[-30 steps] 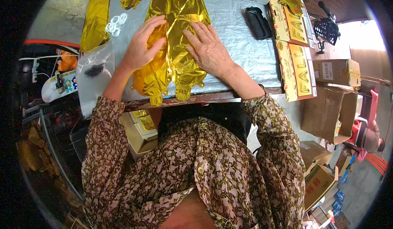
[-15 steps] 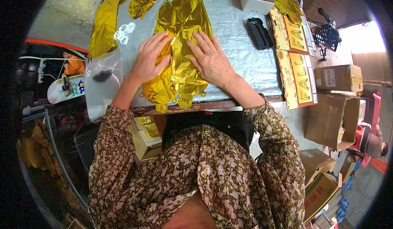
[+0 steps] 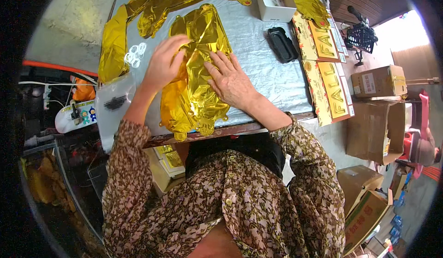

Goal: The person folds gold foil balloons by hand at a packaging workstation.

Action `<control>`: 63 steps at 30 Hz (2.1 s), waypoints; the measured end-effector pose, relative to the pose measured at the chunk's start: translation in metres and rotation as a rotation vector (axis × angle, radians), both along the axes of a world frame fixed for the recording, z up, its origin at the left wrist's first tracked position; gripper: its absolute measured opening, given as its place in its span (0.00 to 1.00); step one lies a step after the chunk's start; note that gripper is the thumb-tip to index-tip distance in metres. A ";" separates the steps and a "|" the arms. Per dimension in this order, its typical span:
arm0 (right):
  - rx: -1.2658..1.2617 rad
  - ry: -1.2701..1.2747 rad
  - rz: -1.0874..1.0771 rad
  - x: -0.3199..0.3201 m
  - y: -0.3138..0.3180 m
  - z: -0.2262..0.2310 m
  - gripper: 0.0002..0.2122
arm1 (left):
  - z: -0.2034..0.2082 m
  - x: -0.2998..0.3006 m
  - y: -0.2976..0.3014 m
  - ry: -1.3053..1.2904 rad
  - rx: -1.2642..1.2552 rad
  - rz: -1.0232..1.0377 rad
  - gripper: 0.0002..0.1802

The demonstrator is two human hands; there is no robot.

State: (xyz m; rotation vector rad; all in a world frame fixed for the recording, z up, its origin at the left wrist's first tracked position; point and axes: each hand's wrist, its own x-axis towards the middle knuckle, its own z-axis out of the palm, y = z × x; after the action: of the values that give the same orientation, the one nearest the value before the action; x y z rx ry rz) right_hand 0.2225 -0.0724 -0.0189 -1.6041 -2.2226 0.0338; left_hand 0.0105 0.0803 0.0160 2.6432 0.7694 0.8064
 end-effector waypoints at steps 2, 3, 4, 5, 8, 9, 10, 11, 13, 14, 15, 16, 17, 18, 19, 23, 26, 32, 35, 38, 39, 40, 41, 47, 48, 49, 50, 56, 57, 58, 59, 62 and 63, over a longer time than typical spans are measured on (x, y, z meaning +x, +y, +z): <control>0.006 -0.007 0.007 0.000 0.001 0.000 0.24 | 0.000 0.027 0.018 -0.030 0.025 -0.091 0.18; 0.006 -0.013 0.003 0.001 0.000 0.001 0.24 | -0.002 0.047 0.025 0.031 0.106 -0.127 0.18; 0.001 -0.021 0.002 0.001 0.000 0.002 0.24 | -0.002 0.061 0.034 0.094 0.190 -0.158 0.18; -0.003 -0.028 0.001 0.001 0.000 0.003 0.24 | -0.004 0.070 0.042 0.090 0.195 -0.156 0.18; -0.010 -0.020 0.001 -0.002 -0.001 0.004 0.24 | -0.023 0.090 0.064 0.209 0.236 -0.121 0.19; -0.024 -0.011 -0.001 -0.002 -0.002 0.003 0.24 | -0.024 0.092 0.067 0.206 0.235 -0.126 0.19; -0.026 -0.012 -0.004 -0.003 -0.002 0.003 0.24 | -0.026 0.092 0.070 0.244 0.196 -0.111 0.19; -0.031 -0.002 -0.002 -0.003 -0.001 0.002 0.25 | -0.029 0.092 0.073 0.283 0.156 -0.095 0.20; -0.045 0.012 -0.013 -0.004 -0.005 0.006 0.25 | -0.030 0.095 0.072 0.251 0.111 -0.103 0.20; -0.038 -0.015 -0.020 -0.003 -0.007 0.008 0.26 | -0.031 0.096 0.072 0.220 0.068 -0.101 0.21; -0.032 -0.040 -0.026 -0.004 -0.008 0.009 0.27 | -0.030 0.095 0.072 0.199 0.068 -0.110 0.21; -0.044 -0.032 -0.033 -0.005 -0.009 0.007 0.27 | -0.030 0.095 0.072 0.198 0.064 -0.111 0.21; -0.048 -0.019 -0.020 -0.006 -0.010 0.003 0.27 | -0.029 0.096 0.073 0.197 0.059 -0.114 0.21; -0.056 -0.006 -0.009 -0.009 -0.013 0.003 0.28 | -0.027 0.096 0.072 0.176 0.085 -0.123 0.21; -0.072 -0.024 -0.009 -0.012 -0.015 0.006 0.30 | -0.029 0.094 0.075 0.165 0.095 -0.126 0.21; -0.072 -0.006 -0.015 -0.020 -0.025 0.010 0.30 | -0.036 0.093 0.087 0.134 0.128 -0.149 0.22; -0.130 0.038 0.011 -0.027 -0.039 0.010 0.31 | -0.038 0.093 0.088 0.120 0.150 -0.167 0.22; 0.006 0.244 0.126 0.000 -0.050 0.021 0.27 | -0.038 0.090 0.087 0.173 0.148 -0.145 0.23; 0.058 0.210 -0.007 0.013 -0.044 0.036 0.27 | -0.036 0.089 0.084 0.193 0.140 -0.128 0.24; 0.021 0.196 -0.042 0.018 -0.044 0.024 0.24 | -0.036 0.091 0.081 0.198 0.171 -0.118 0.24; 0.045 0.106 -0.034 0.015 -0.046 0.022 0.23 | -0.036 0.090 0.084 0.192 0.166 -0.129 0.23; 0.069 0.016 -0.027 0.012 -0.047 0.021 0.23 | -0.035 0.089 0.086 0.187 0.161 -0.141 0.23; 0.055 0.016 -0.035 0.011 -0.049 0.020 0.22 | -0.036 0.090 0.088 0.187 0.158 -0.137 0.23; 0.041 0.004 -0.041 0.010 -0.049 0.020 0.22 | -0.024 0.091 0.094 0.226 0.153 -0.183 0.22; 0.046 0.003 -0.039 0.010 -0.050 0.020 0.22 | -0.022 0.090 0.095 0.222 0.200 -0.155 0.23; 0.046 -0.010 -0.041 0.010 -0.050 0.019 0.22 | -0.019 0.088 0.096 0.219 0.246 -0.126 0.23; 0.047 -0.023 -0.042 0.009 -0.050 0.019 0.22 | -0.016 0.084 0.097 0.218 0.252 -0.123 0.23; 0.042 -0.055 -0.055 0.007 -0.051 0.019 0.21 | -0.003 0.075 0.054 0.077 0.036 -0.140 0.20; 0.047 -0.058 -0.054 0.007 -0.051 0.020 0.21 | -0.002 0.071 0.039 0.102 0.062 -0.157 0.20; 0.041 -0.056 -0.056 0.008 -0.051 0.020 0.21 | -0.001 0.068 0.023 0.129 0.083 -0.175 0.20; 0.035 -0.055 -0.058 0.008 -0.051 0.019 0.21 | 0.003 0.066 0.009 0.159 0.051 -0.143 0.20; 0.036 -0.070 -0.053 0.009 -0.050 0.025 0.21 | 0.003 0.058 -0.001 0.241 0.062 -0.108 0.23; 0.040 -0.071 -0.041 0.010 -0.047 0.028 0.21 | 0.000 0.055 0.000 0.239 0.064 -0.096 0.23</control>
State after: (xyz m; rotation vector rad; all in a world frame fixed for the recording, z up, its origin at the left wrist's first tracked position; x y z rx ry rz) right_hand 0.2321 -0.1194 0.0092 -1.6531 -2.2282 -0.0797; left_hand 0.0651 0.0806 0.0157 2.8443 0.6766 0.5041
